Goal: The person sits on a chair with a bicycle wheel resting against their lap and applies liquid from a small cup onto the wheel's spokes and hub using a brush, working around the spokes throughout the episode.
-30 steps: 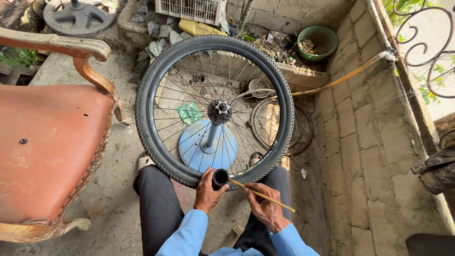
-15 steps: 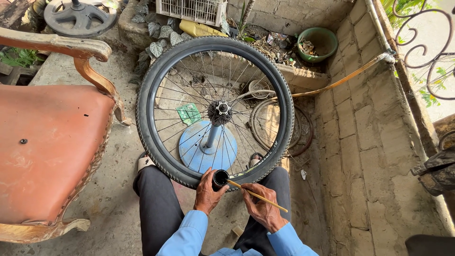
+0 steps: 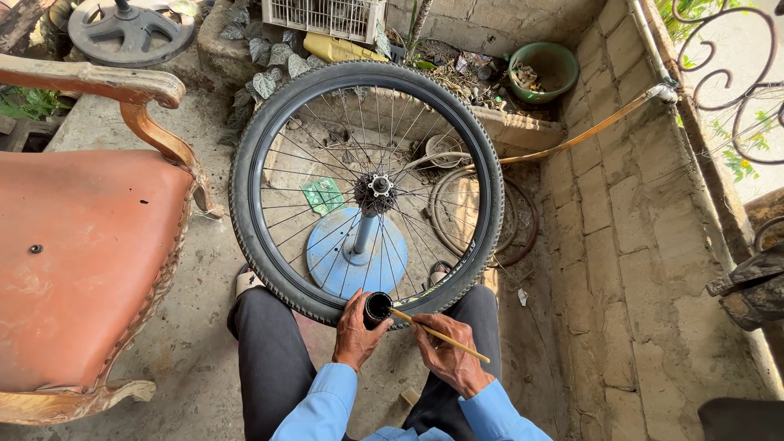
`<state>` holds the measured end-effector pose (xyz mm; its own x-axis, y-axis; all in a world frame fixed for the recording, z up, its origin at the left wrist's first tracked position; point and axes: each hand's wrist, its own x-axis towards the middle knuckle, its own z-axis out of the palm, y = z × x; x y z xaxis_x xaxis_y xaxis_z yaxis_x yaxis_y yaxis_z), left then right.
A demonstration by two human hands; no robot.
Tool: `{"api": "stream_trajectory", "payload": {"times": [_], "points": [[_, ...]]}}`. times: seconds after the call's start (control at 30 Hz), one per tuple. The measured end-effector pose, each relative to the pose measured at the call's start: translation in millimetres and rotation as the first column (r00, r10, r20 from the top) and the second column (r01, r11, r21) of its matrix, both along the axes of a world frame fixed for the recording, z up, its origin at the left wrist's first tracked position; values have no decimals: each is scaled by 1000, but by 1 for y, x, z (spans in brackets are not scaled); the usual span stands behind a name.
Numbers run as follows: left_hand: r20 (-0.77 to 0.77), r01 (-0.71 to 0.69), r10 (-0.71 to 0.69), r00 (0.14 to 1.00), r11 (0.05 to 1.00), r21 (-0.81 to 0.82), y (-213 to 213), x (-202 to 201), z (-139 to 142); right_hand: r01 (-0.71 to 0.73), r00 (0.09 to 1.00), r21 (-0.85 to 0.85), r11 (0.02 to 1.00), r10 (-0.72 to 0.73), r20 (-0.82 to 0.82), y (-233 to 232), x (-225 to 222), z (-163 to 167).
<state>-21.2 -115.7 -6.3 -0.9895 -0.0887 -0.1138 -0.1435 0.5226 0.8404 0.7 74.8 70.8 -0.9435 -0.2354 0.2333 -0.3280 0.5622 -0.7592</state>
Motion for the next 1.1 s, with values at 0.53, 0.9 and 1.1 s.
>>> {"api": "stream_trajectory", "payload": {"times": [0.53,0.9,1.1], "points": [[4,-3,3,1000,1000,-9,67,28,-9,386,913,-429,817,-270,306,119,31,-27],[54,-21,21,998,1000,-10,80,19,-62,223,973,-378,898,-226,38,100,-66,-71],[-6,-7,7,1000,1000,-27,78,23,-74,219,972,-260,940,-233,-23,74,-91,-58]]}}
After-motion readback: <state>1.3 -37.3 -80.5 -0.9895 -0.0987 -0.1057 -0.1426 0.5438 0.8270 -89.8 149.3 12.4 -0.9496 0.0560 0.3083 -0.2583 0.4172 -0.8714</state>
